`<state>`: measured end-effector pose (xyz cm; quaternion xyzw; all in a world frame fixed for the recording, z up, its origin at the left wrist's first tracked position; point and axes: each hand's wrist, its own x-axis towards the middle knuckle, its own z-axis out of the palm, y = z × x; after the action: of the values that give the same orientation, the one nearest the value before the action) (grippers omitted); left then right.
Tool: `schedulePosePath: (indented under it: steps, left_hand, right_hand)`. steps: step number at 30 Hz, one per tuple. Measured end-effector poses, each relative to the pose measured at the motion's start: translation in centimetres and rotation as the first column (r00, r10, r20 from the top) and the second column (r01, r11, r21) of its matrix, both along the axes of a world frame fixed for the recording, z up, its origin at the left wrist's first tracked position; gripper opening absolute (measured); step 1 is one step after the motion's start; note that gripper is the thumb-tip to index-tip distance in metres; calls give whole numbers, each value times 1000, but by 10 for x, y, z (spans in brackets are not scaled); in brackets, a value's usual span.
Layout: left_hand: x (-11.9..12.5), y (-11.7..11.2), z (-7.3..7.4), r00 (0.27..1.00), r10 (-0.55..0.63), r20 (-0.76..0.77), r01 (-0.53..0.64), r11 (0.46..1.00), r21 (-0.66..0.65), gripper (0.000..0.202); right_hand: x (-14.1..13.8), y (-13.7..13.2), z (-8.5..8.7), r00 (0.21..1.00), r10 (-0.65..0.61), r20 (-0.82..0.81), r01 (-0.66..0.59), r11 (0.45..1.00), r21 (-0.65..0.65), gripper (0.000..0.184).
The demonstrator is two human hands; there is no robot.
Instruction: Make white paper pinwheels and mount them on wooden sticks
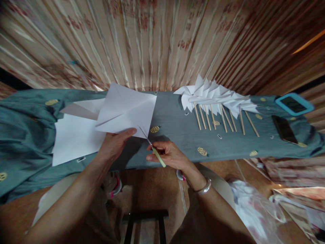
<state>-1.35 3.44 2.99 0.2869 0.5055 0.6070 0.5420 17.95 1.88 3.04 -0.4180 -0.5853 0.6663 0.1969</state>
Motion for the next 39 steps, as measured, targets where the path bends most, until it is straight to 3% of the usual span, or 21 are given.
schedulePosePath:
  steps: [18, 33, 39]
  left_hand:
    - [-1, 0, 2, 999, 15, 30, -14, 1000, -15, 44]
    - [-2, 0, 3, 999, 34, -43, -36, 998, -56, 47]
    - [-2, 0, 3, 999, 31, 25, -31, 999, -30, 29]
  right_hand:
    - [-3, 1, 1, 998, -66, -15, 64, 993, -102, 46]
    - [-5, -1, -5, 998, -59, -15, 59, 998, -24, 44]
    - [-8, -3, -10, 996, -83, -32, 83, 997, -6, 46]
